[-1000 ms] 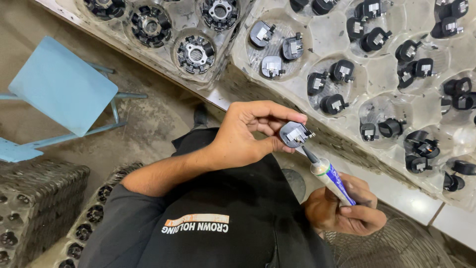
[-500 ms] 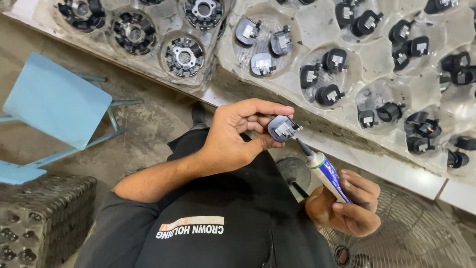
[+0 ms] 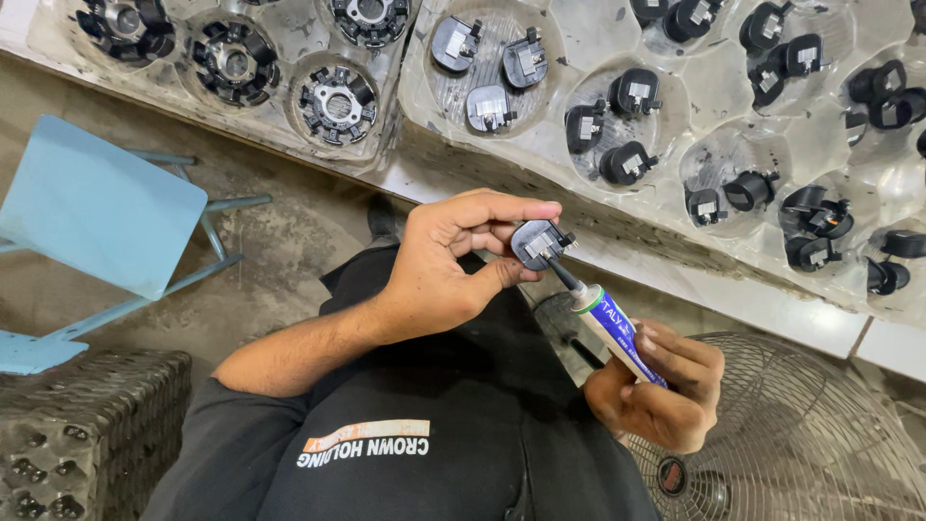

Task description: The person holds a small black electrical component in one hand and a tube of adhesive in the other, squeezing adhesive onto the component, then places the treated component into a plastic tray and picks up the next one, repeating this cycle across rows of trays filled with similar parts.

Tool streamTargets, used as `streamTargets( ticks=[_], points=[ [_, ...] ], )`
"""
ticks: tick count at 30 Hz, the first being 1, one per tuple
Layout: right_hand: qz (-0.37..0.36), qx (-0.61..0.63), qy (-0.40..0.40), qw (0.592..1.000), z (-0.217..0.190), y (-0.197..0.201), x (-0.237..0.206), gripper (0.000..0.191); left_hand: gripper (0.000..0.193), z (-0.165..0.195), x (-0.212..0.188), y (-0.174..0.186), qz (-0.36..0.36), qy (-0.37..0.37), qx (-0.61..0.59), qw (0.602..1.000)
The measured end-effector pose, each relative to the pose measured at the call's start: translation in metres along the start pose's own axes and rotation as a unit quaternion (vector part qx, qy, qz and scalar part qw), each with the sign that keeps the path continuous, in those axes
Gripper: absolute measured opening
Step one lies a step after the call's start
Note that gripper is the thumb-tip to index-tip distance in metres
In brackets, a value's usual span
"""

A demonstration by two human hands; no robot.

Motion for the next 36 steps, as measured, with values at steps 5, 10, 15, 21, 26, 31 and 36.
streamTargets(
  ticks=[5, 10, 15, 21, 26, 31, 36],
  points=[
    [-0.039, 0.000, 0.006, 0.999, 0.002, 0.005, 0.002, 0.037, 0.041, -0.003, -0.003, 0.001, -0.001, 0.005, -0.014, 1.000],
    [-0.056, 0.013, 0.018, 0.998, 0.001, 0.008, 0.002, 0.037, 0.043, -0.006, -0.005, 0.001, -0.001, 0.004, -0.026, 1.000],
    [-0.069, 0.018, 0.022, 0.997, -0.003, 0.008, 0.003, 0.038, 0.043, -0.009, -0.006, 0.000, 0.003, 0.001, -0.028, 1.000],
    [-0.047, -0.030, -0.013, 0.998, -0.013, 0.003, 0.008, 0.038, 0.045, -0.015, -0.008, -0.002, 0.000, 0.005, -0.050, 0.999],
    [-0.016, -0.063, -0.044, 0.997, -0.018, -0.003, 0.010, 0.043, 0.048, -0.032, -0.005, -0.008, -0.049, 0.012, -0.152, 0.987],
    [0.064, -0.044, -0.038, 0.996, -0.011, -0.005, 0.004, 0.039, 0.047, -0.045, -0.007, -0.014, -0.071, 0.009, -0.232, 0.970],
    [0.134, -0.060, -0.066, 0.987, -0.008, 0.003, -0.006, 0.046, 0.049, -0.047, -0.008, -0.016, -0.090, 0.021, -0.217, 0.972]
  ],
)
Point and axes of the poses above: each hand's wrist, its own x-axis towards the middle knuckle, its own y-axis out of the back of the hand, z = x × y, the point moved 2 cm from there along x, towards the middle knuckle, and after that the axes turned 11 degrees about y, right-handed, at the moved point
